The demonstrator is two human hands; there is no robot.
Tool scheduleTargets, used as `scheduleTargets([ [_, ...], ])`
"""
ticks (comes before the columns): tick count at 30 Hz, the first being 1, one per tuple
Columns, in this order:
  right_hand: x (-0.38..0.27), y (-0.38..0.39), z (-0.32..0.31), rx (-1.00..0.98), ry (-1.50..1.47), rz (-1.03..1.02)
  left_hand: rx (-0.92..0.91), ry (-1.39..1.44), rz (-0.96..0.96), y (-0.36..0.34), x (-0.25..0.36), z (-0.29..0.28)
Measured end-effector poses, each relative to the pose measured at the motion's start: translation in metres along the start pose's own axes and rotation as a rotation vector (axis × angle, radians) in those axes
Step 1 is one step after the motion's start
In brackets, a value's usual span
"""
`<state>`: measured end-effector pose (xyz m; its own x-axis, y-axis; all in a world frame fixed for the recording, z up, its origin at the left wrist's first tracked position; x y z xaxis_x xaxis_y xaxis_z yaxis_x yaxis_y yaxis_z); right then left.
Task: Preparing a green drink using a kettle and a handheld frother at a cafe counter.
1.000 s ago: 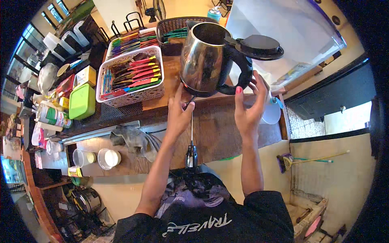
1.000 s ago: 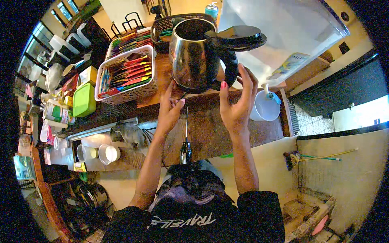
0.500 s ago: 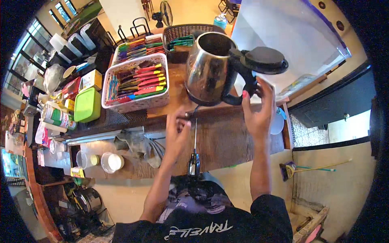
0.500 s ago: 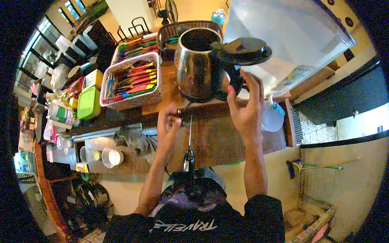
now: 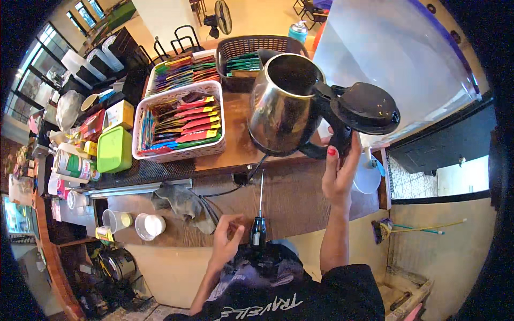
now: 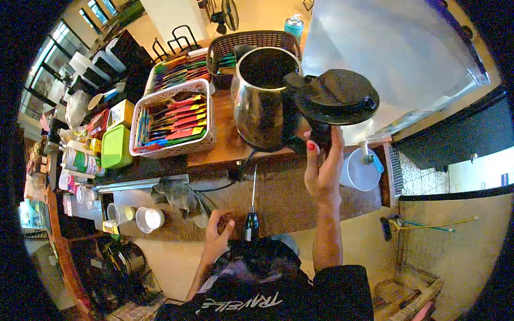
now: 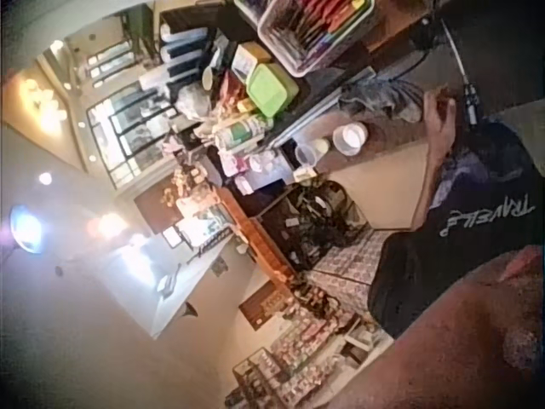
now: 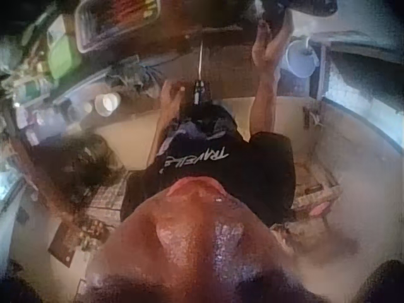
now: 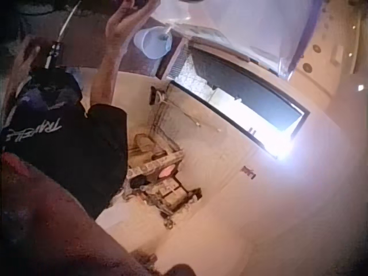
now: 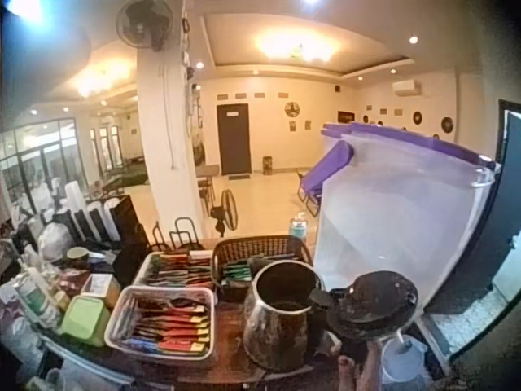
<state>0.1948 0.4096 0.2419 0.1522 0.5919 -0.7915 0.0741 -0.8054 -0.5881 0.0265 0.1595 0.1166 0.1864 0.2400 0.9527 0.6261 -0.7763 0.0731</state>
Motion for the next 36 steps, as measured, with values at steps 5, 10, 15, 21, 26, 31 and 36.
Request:
scheduleTargets([
  [5, 0.002, 0.002, 0.005, 0.029, -0.060, 0.002, 0.014, 0.061, 0.130, -0.033, 0.036, 0.002],
  [10, -0.005, -0.002, 0.009, 0.030, -0.040, -0.037, -0.059, 0.342, 0.131, -0.068, 0.072, 0.025],
  [15, -0.002, -0.004, 0.010, 0.031, -0.058, -0.038, -0.126, 0.419, 0.148, -0.096, 0.075, 0.039],
  [21, -0.010, -0.006, 0.010, 0.037, -0.070, -0.042, -0.060, 0.447, 0.179, -0.089, 0.050, 0.027],
  [26, 0.000, -0.002, 0.011, 0.046, -0.063, -0.074, 0.046, 0.260, 0.284, -0.060, 0.024, 0.010],
  [31, 0.000, -0.001, 0.010, 0.048, -0.107, -0.079, -0.010, 0.318, 0.032, -0.031, -0.011, 0.003],
  [36, -0.003, 0.000, 0.012, 0.045, -0.093, -0.080, 0.011, 0.246, 0.002, -0.012, -0.032, -0.007],
])
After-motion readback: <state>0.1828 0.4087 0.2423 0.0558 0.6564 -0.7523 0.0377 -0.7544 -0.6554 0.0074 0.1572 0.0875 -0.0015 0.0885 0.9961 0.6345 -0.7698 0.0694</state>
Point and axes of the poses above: each hand's wrist, its own y-axis away from the middle knuckle, its own z-axis out of the palm, x = y × z, the point moved 5 cm from there along -y, towards the middle knuckle, and after that the axes turned 11 degrees about x, right-handed, at the moved point
